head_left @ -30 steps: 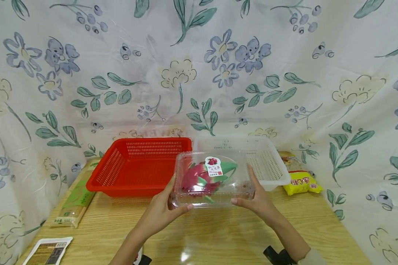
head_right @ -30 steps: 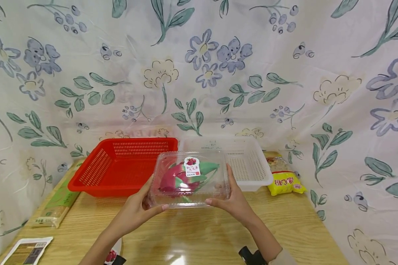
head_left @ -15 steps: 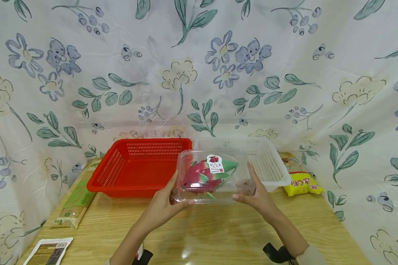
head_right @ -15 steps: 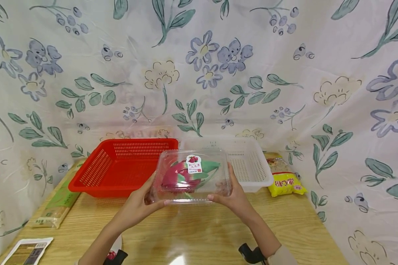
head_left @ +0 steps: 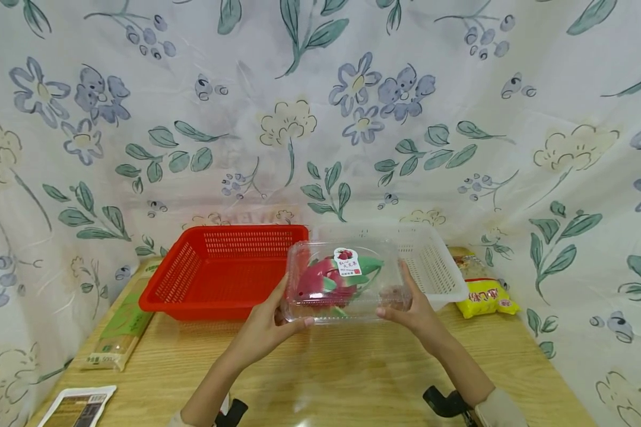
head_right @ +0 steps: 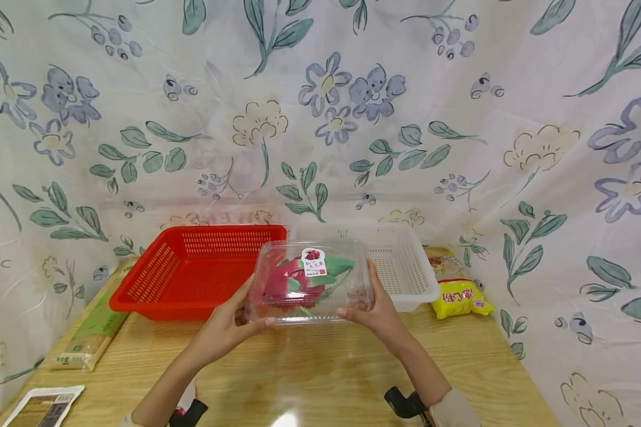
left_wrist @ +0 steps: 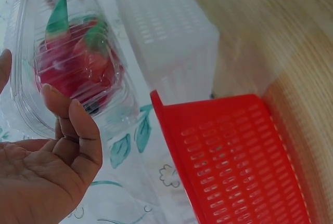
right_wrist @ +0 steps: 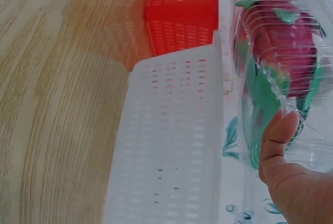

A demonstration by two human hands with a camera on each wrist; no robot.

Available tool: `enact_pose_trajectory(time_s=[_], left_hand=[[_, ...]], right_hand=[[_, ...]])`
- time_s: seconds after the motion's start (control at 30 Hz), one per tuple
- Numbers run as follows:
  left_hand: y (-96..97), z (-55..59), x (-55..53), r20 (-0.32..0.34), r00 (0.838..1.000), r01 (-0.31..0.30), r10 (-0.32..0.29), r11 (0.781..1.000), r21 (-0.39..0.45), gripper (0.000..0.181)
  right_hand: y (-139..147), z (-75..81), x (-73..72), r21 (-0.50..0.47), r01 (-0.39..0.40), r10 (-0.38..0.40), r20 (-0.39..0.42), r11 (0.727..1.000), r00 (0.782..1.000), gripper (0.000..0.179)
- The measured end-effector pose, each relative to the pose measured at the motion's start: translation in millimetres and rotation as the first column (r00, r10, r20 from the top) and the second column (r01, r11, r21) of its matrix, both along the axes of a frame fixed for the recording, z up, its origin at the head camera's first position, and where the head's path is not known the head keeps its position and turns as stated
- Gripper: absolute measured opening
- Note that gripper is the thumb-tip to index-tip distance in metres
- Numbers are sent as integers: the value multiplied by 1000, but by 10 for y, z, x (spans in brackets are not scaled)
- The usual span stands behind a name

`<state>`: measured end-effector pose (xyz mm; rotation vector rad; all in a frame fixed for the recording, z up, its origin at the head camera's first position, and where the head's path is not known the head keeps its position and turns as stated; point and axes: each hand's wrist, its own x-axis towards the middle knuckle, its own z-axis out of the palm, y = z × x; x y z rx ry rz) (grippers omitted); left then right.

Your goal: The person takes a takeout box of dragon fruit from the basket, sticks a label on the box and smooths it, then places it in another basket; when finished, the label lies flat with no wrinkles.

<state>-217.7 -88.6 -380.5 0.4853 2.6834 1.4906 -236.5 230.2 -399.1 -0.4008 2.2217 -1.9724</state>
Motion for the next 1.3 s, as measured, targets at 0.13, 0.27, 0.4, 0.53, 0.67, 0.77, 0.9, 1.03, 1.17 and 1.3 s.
enact_pose_trajectory(time_s=[0.13,0.27,0.4,0.53,0.67,0.77,0.9,1.03,1.17,1.3], left_hand=[[6,-6,-36,-12,1000,8,-8,1000,13,97],[4,-23,-88,-19,999,30,-29,999,39,95],[13,-30,-124,-3,1000,31,-31,997,66,93],[28,-35,-147,0,999,38,-38,997,68,93],[41,-43,-163,-16,999,51,-50,997,65,93],[53,-48,-170,-17,999,46,-45,997,64,93],[68,-38,-173,-23,999,44,-43,997,65,93],[75,-28,-179,-36,998,56,-54,996,71,92],[87,-32,-185,-27,998,63,-61,994,85,90],[106,-36,-189,-15,998,66,-65,994,92,90]], right_hand=[[13,6,-35,-7,3,-3,-1,1000,1000,110],[20,21,-72,-5,13,-13,12,1000,1000,109],[27,30,-99,-4,19,-19,22,1000,1000,109],[44,31,-120,-3,21,-21,25,1000,999,109],[60,26,-132,3,21,-21,23,1000,1000,109],[72,20,-137,11,22,-22,20,1000,1000,108],[87,15,-147,16,27,-27,20,1000,999,106],[105,12,-160,23,22,-23,23,999,999,106],[127,13,-178,29,17,-18,15,999,1000,106],[152,11,-197,28,15,-15,9,999,1000,104]])
